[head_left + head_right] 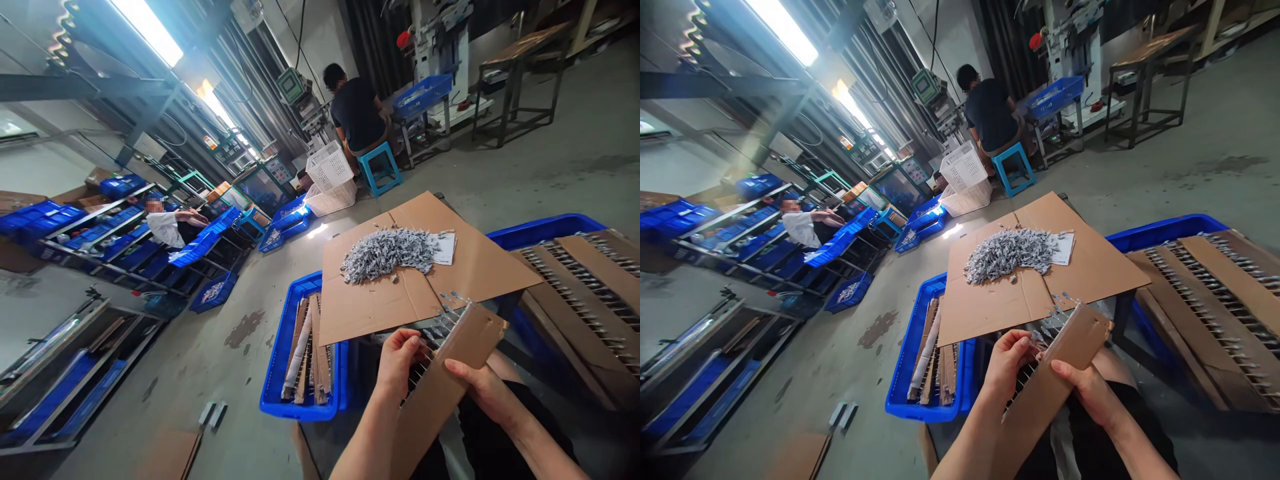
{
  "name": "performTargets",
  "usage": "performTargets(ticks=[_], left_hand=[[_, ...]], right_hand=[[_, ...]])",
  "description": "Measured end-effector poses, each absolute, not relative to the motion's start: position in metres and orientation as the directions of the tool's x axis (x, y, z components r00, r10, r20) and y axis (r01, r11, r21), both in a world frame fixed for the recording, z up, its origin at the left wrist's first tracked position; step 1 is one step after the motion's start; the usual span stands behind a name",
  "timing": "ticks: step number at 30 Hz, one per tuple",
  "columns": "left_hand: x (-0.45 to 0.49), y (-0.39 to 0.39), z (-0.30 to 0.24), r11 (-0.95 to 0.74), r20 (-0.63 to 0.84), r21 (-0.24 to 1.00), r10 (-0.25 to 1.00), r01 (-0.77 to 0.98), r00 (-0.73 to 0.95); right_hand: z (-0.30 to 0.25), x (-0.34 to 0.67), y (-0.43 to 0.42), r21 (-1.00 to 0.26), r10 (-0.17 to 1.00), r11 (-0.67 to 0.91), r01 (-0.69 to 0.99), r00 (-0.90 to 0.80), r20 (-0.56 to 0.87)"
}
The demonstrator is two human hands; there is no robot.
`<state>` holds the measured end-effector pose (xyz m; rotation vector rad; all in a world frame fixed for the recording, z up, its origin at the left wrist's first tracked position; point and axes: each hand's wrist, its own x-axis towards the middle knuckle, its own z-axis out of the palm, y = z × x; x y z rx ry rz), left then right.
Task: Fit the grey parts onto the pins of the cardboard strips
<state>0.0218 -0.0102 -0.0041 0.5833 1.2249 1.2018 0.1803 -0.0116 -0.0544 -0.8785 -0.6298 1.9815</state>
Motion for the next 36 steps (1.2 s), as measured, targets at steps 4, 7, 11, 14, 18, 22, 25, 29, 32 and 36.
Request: performTargets(ticks=[4,7,11,14,18,22,25,29,32,36], left_hand=[[0.024,-0.009,-0.003,0.322,-0.394,0.864,0.911,-0.387,-0.121],[0.024,-0.009,-0.003,0.319,-0.391,0.863,0.913,-0.393,-0.118],[0.025,-0.01,-0.001,0.336,-0.397,0.867,0.912,-0.368,-0.1],[0.027,-0.011,0.003,0.355,-0.41,0.872,0.906,-0.337,-0.104],[0.032,-0.01,0.009,0.383,-0.423,0.88,0.901,-0.28,-0.096],[0.034,-0.009,0.012,0.398,-0.433,0.882,0.895,-0.25,-0.102],[0.034,-0.006,0.011,0.399,-0.432,0.884,0.896,-0.244,-0.099],[0.032,-0.002,0.002,0.369,-0.409,0.888,0.907,-0.275,-0.103],[0.026,0.006,-0.006,0.344,-0.37,0.908,0.926,-0.239,-0.071],[0.006,0.04,-0.002,0.308,-0.302,0.947,0.951,0.088,-0.067]], right_hand=[[-0.056,0.181,-0.012,-0.688,0.855,-0.512,-0.514,-0.384,-0.349],[-0.06,0.181,-0.013,-0.699,0.86,-0.501,-0.511,-0.382,-0.337],[-0.062,0.181,-0.013,-0.71,0.86,-0.499,-0.497,-0.386,-0.335],[-0.058,0.18,-0.014,-0.698,0.849,-0.513,-0.5,-0.412,-0.33],[-0.054,0.178,-0.015,-0.681,0.849,-0.524,-0.511,-0.373,-0.373],[-0.055,0.176,-0.015,-0.675,0.86,-0.51,-0.533,-0.32,-0.398],[-0.057,0.175,-0.012,-0.659,0.856,-0.516,-0.547,-0.343,-0.386],[-0.061,0.173,-0.008,-0.65,0.855,-0.515,-0.559,-0.389,-0.342],[-0.065,0.173,-0.007,-0.67,0.858,-0.486,-0.561,-0.453,-0.243],[-0.073,0.172,-0.008,-0.681,0.855,-0.482,-0.551,-0.465,-0.229]])
